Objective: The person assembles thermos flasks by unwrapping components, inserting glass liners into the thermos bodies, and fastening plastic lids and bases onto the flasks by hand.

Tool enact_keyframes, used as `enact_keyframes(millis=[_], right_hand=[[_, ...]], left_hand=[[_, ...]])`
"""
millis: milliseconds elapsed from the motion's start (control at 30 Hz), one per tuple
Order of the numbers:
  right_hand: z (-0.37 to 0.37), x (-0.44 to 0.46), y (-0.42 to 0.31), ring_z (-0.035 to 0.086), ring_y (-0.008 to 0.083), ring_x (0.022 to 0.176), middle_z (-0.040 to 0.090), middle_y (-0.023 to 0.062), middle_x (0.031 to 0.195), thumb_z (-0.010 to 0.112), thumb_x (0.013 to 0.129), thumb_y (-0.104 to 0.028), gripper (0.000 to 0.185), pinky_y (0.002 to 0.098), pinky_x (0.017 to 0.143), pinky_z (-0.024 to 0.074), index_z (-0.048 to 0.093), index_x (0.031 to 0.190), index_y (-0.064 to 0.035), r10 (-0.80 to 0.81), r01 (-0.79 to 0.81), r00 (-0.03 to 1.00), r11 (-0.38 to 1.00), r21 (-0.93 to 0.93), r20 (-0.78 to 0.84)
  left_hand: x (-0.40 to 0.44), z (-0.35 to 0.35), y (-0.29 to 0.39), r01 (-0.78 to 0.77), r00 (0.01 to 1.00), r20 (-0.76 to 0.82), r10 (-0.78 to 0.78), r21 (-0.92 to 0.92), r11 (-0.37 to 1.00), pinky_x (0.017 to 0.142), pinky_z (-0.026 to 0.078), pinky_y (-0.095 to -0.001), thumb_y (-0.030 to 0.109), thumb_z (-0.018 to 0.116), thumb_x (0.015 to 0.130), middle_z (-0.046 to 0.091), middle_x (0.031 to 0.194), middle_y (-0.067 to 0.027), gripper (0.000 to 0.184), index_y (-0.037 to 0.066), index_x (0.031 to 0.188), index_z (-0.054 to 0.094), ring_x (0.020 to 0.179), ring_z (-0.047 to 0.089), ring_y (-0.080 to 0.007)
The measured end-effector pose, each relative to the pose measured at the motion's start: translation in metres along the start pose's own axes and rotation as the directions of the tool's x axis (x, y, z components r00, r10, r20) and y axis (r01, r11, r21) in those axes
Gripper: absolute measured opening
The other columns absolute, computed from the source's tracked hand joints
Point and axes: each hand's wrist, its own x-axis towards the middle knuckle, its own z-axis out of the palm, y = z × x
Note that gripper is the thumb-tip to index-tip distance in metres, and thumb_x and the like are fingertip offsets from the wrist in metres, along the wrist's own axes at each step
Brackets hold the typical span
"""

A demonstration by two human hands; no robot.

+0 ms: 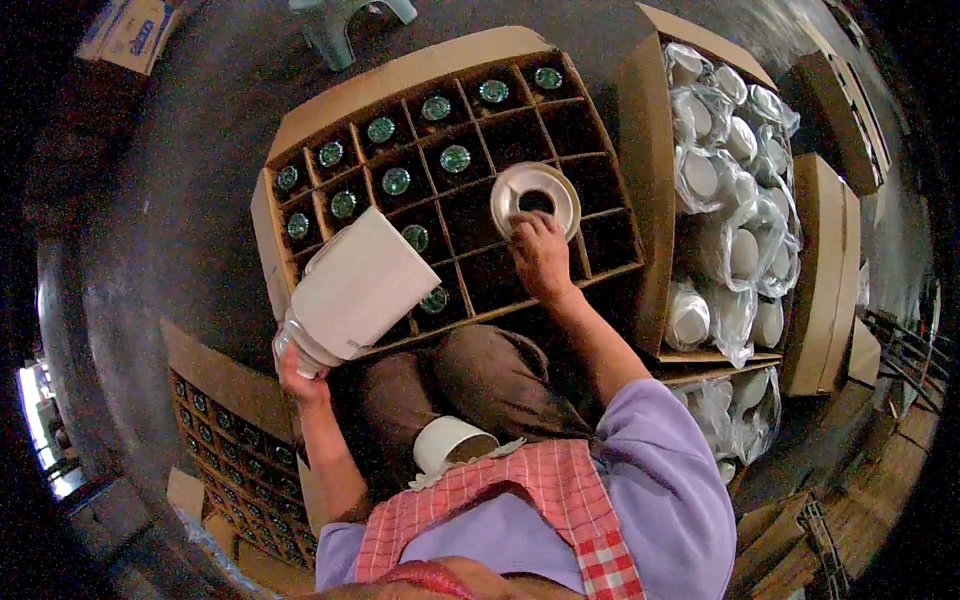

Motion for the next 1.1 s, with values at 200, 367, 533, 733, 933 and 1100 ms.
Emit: enact_keyframes(millis=[200, 367, 533, 733, 933, 1100], right_hand=[[0.007, 0.065, -0.006, 0.052, 0.0304, 0.089, 0.057, 0.0105, 0.092, 0.061, 0.071, -0.008, 0.017, 0.0439, 0.074, 0.0433, 0.056, 0.088, -0.0081, 0.131, -0.128, 0.987, 0.991, -0.037, 0.093], [0.118, 0.135, 0.024, 0.05, 0.0345, 0.102, 0.055, 0.0151, 0.106, 0.064, 0.067, -0.005, 0.037, 0.0394, 0.083, 0.0454, 0.051, 0.102, -0.006, 0.185, -0.137, 0.953, 0.97, -0.202, 0.239], [0.138, 0.15, 0.033, 0.05, 0.0372, 0.1, 0.054, 0.0188, 0.101, 0.066, 0.066, -0.01, 0.048, 0.0415, 0.08, 0.0487, 0.048, 0.111, -0.0058, 0.202, -0.048, 0.846, 0.95, -0.308, 0.493], [0.009, 0.195, -0.009, 0.054, 0.0318, 0.1, 0.059, 0.015, 0.1, 0.07, 0.058, -0.022, 0.06, 0.0414, 0.081, 0.0471, 0.055, 0.114, -0.0113, -0.08, 0.12, 0.965, 0.982, -0.148, 0.251], [-0.174, 0.215, -0.058, 0.058, 0.0189, 0.092, 0.06, 0.0071, 0.107, 0.075, 0.048, -0.011, 0.074, 0.0295, 0.081, 0.0468, 0.054, 0.118, 0.0003, -0.245, -0.174, 0.805, 0.773, 0.61, 0.541], [-0.176, 0.145, -0.121, 0.057, 0.0163, 0.079, 0.059, 0.0113, 0.103, 0.074, 0.049, -0.01, 0.078, 0.0273, 0.076, 0.046, 0.048, 0.121, 0.0005, -0.452, -0.484, 0.609, 0.44, 0.757, 0.652]], left_hand=[[0.02, -0.017, -0.013, -0.021, 1.0, -0.013, 0.021, 0.011, 1.0, 0.037, 0.039, -0.0246, 0.043, 0.052, 0.076, 0.056, 0.107, -0.0097, 0.06, 0.007, 0.124, 0.043, 0.08, 0.059, -0.0211], [0.022, -0.024, -0.015, 0.046, 0.994, -0.096, -0.051, -0.053, 0.998, 0.063, 0.049, -0.0346, 0.045, 0.043, 0.081, 0.052, 0.119, -0.0117, 0.061, 0.007, 0.127, 0.041, 0.1, 0.056, -0.0278], [0.015, -0.038, -0.006, -0.044, 0.999, 0.012, 0.046, -0.136, 0.99, 0.095, 0.038, -0.0471, 0.041, 0.038, 0.085, 0.049, 0.126, -0.0141, 0.056, 0.005, 0.128, 0.041, 0.115, 0.047, -0.0323], [-0.002, -0.044, 0.013, -0.052, 0.992, -0.121, 0.024, -0.238, 0.97, 0.091, 0.043, -0.0459, 0.038, 0.038, 0.087, 0.05, 0.123, -0.0119, 0.05, 0.005, 0.124, 0.044, 0.113, 0.049, -0.0308], [-0.003, -0.077, 0.029, -0.077, 0.989, -0.147, 0.034, -0.298, 0.951, 0.081, 0.048, -0.0419, 0.036, 0.039, 0.087, 0.055, 0.115, -0.0116, 0.047, 0.005, 0.121, 0.048, 0.104, 0.054, -0.0279], [0.014, -0.09, 0.011, 0.076, 0.995, 0.097, -0.031, -0.495, 0.866, 0.088, 0.044, -0.0412, 0.039, 0.046, 0.081, 0.054, 0.117, -0.0132, 0.057, 0.001, 0.123, 0.045, 0.106, 0.053, -0.0284]])
